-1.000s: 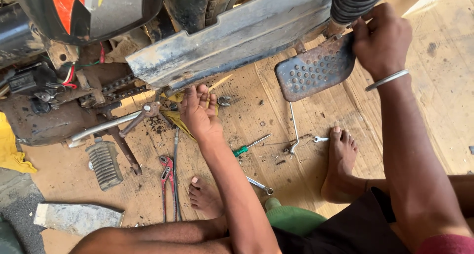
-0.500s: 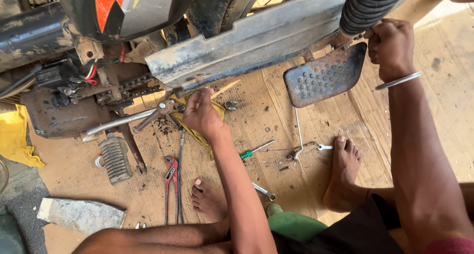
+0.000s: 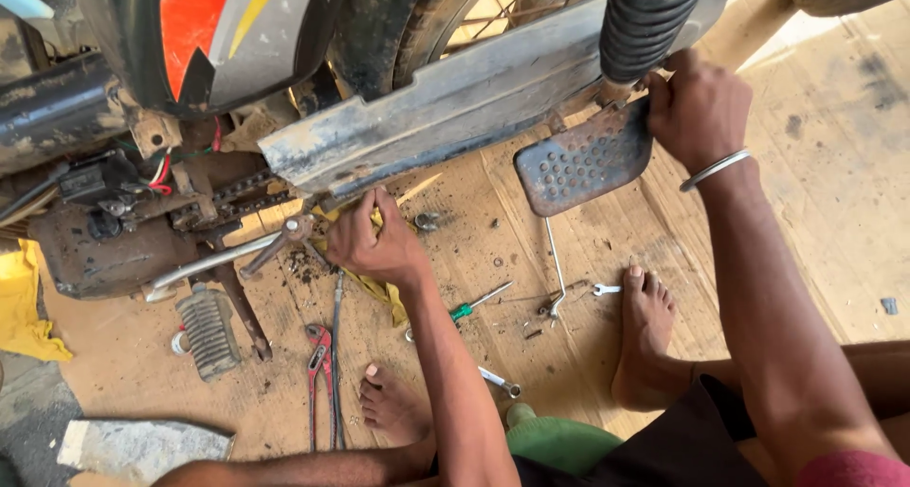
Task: The person crouches beside a motorcycle and works on the chain guard area near the rear wheel and footrest. They align and hold the metal chain cover, pick up bolts from the ground, thread them into the cover by hand, and use wrenches to tighten fasteners, repeatedly reaching between the bike and the parts on the floor.
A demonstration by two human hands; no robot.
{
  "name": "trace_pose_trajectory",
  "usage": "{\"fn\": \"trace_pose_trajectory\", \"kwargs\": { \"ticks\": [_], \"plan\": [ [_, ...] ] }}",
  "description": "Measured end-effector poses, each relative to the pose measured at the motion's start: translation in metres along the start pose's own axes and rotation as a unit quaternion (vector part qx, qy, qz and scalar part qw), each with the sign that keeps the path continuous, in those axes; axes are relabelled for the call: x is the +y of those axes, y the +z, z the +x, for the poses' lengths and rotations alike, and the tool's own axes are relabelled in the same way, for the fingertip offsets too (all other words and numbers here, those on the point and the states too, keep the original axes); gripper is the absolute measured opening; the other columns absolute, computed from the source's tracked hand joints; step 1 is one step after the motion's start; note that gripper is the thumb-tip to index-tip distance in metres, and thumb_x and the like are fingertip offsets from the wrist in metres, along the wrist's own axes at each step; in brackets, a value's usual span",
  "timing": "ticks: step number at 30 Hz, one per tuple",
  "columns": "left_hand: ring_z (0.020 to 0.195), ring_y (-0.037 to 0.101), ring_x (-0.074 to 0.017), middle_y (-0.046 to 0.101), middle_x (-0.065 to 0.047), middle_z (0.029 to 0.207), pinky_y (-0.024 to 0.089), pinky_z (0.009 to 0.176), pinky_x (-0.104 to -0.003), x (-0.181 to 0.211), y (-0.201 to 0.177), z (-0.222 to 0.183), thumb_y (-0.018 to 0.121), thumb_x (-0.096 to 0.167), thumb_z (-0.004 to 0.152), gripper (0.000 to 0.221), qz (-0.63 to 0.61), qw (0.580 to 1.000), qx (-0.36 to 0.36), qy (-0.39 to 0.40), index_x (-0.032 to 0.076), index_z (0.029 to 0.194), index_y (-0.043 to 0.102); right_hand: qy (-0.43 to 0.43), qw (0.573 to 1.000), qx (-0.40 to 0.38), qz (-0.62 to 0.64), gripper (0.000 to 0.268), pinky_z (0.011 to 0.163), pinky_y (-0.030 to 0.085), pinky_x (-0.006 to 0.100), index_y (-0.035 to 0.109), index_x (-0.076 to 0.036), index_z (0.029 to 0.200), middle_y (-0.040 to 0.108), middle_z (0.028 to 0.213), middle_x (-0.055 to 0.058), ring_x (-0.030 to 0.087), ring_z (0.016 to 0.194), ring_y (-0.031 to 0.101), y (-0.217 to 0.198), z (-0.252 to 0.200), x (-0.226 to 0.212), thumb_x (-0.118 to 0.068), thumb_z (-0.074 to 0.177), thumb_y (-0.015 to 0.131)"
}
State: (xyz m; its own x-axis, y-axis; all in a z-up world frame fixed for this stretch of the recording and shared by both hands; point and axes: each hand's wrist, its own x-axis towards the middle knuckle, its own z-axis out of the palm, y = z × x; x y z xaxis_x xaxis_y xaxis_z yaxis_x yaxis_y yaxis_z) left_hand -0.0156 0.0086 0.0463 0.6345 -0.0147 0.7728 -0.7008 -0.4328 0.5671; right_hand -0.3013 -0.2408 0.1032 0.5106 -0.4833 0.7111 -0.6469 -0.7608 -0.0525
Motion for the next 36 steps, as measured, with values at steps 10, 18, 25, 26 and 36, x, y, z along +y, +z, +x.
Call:
{"fn": "trace_pose_trajectory", "kwargs": {
  "ticks": [10, 18, 25, 26, 36],
  "plan": [
    [0.073, 0.062, -0.0086, 0.075, -0.006, 0.083, 0.043, 0.062, -0.024, -0.021, 0.027, -0.031, 0.076, 0.011, 0.096, 0.006, -0.501, 0.716, -0.024, -0.487, 0.005, 0.095, 0.077, 0.067, 0.991, -0.114, -0.030, 0.025, 0.044, 0.033, 0.036, 0.072, -0.004, 0.094, 0.054, 0.058, 0.004, 0.016, 0.044, 0.043, 0.006, 0.008, 0.003, -0.017, 0.114, 0.065],
    [0.071, 0.067, -0.0114, 0.072, 0.001, 0.080, 0.054, 0.066, -0.027, -0.012, 0.019, -0.017, 0.075, 0.024, 0.091, 0.017, -0.558, 0.487, -0.027, -0.671, 0.010, 0.083, 0.069, 0.500, 0.666, -0.083, 0.548, 0.026, 0.043, 0.022, 0.027, 0.065, 0.002, 0.086, 0.045, 0.059, -0.005, 0.008, 0.046, 0.031, -0.005, 0.023, -0.003, -0.012, 0.107, 0.062],
    [0.066, 0.064, -0.0119, 0.071, -0.003, 0.077, 0.052, 0.059, -0.024, -0.021, 0.030, -0.024, 0.077, 0.020, 0.092, 0.016, -0.580, 0.468, -0.017, -0.666, 0.008, 0.083, 0.070, 0.521, 0.561, -0.126, 0.631, 0.028, 0.039, 0.025, 0.023, 0.071, -0.002, 0.086, 0.041, 0.056, -0.008, 0.005, 0.042, 0.031, -0.009, 0.020, -0.001, -0.018, 0.104, 0.057],
    [0.067, 0.064, -0.0112, 0.072, -0.004, 0.079, 0.051, 0.059, -0.023, -0.019, 0.031, -0.024, 0.077, 0.013, 0.091, 0.012, -0.542, 0.544, 0.001, -0.641, 0.007, 0.084, 0.071, 0.488, 0.693, -0.109, 0.520, 0.026, 0.042, 0.029, 0.024, 0.070, -0.004, 0.087, 0.048, 0.060, -0.005, 0.006, 0.046, 0.038, -0.010, 0.018, -0.007, -0.021, 0.105, 0.063],
    [0.080, 0.066, -0.0197, 0.072, -0.007, 0.085, 0.053, 0.074, -0.036, -0.010, 0.024, -0.025, 0.080, -0.002, 0.078, 0.014, -0.096, 0.978, 0.007, -0.183, 0.004, 0.087, 0.072, 0.074, 0.986, -0.116, -0.095, 0.021, 0.050, 0.041, 0.042, 0.070, -0.007, 0.095, 0.065, 0.067, 0.010, 0.026, 0.049, 0.056, 0.005, -0.001, -0.002, -0.016, 0.113, 0.071]
  ]
}}
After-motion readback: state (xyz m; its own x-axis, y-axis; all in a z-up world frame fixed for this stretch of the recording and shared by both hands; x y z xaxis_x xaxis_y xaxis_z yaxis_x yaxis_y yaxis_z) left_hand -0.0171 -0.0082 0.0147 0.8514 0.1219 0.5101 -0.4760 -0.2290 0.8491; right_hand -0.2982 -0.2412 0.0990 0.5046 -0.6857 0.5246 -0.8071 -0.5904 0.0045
